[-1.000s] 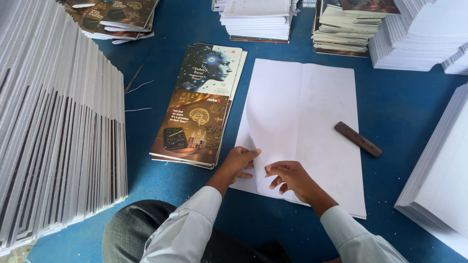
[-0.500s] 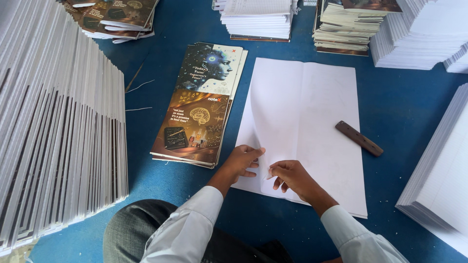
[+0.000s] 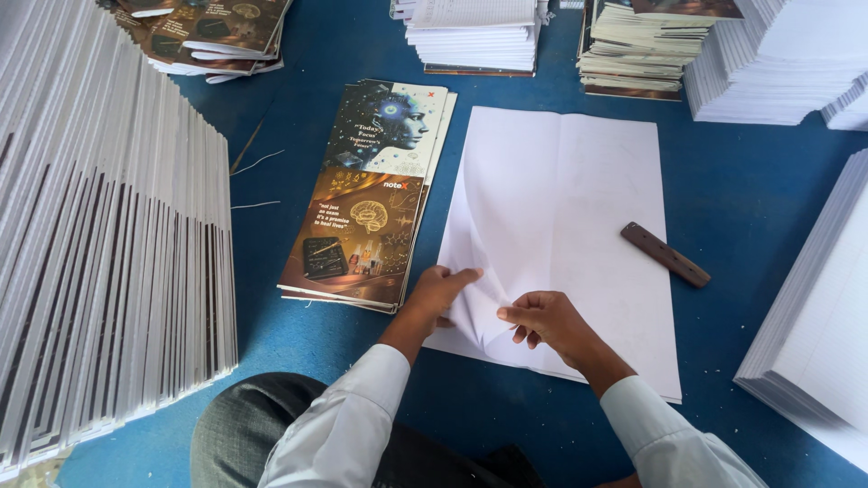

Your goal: The person assembles notebooks by inserting loose lined paper sheets into printed covers. They sit on the floor, open the cover, place the paper inside, and then close the cover, repeating this process for multiple units.

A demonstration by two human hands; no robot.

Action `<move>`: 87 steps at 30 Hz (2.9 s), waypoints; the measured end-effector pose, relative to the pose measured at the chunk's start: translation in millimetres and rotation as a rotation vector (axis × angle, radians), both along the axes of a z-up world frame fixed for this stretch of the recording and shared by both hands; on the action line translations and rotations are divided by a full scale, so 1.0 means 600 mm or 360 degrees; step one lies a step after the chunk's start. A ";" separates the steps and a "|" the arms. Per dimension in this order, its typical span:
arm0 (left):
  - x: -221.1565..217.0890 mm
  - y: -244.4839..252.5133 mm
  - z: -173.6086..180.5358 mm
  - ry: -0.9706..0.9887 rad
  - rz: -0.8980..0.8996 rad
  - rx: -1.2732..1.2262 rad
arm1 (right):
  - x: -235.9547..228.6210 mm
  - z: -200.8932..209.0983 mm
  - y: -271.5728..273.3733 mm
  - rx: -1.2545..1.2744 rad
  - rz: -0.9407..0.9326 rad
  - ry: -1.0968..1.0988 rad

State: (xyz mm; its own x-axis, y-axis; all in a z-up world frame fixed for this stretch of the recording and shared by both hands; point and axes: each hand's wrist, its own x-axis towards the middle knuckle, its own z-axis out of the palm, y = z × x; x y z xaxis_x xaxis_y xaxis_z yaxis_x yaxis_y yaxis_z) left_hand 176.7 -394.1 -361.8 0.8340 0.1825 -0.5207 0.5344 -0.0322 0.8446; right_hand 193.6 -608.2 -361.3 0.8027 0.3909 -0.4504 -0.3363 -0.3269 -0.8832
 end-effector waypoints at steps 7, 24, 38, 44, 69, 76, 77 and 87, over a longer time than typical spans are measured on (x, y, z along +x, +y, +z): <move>0.002 0.002 0.018 -0.0143 0.0110 0.1283 | -0.005 0.015 0.007 -0.0170 0.0020 -0.0166; 0.013 0.009 -0.069 -0.0008 0.0018 0.1032 | -0.004 0.054 0.006 -0.0272 0.0265 -0.0457; 0.009 0.008 -0.067 0.0024 -0.0068 0.1048 | 0.072 0.200 -0.165 -0.0213 -0.0320 -0.0857; 0.010 0.007 -0.070 0.0014 -0.0016 0.1066 | 0.076 0.250 -0.253 -0.0766 -0.0286 -0.0866; 0.004 0.004 -0.050 0.0072 -0.0056 0.1098 | 0.104 0.046 -0.497 -0.2010 -0.0631 -0.0374; 0.003 0.004 -0.053 0.0061 -0.0032 0.1100 | 0.109 0.067 -0.490 -0.2063 -0.0560 -0.0288; 0.003 0.003 -0.052 0.0075 -0.0042 0.1099 | 0.109 0.072 -0.491 -0.2073 -0.0559 -0.0273; 0.001 -0.001 -0.039 0.0097 -0.0063 0.1090 | 0.093 0.109 -0.455 -0.2054 -0.0394 -0.0213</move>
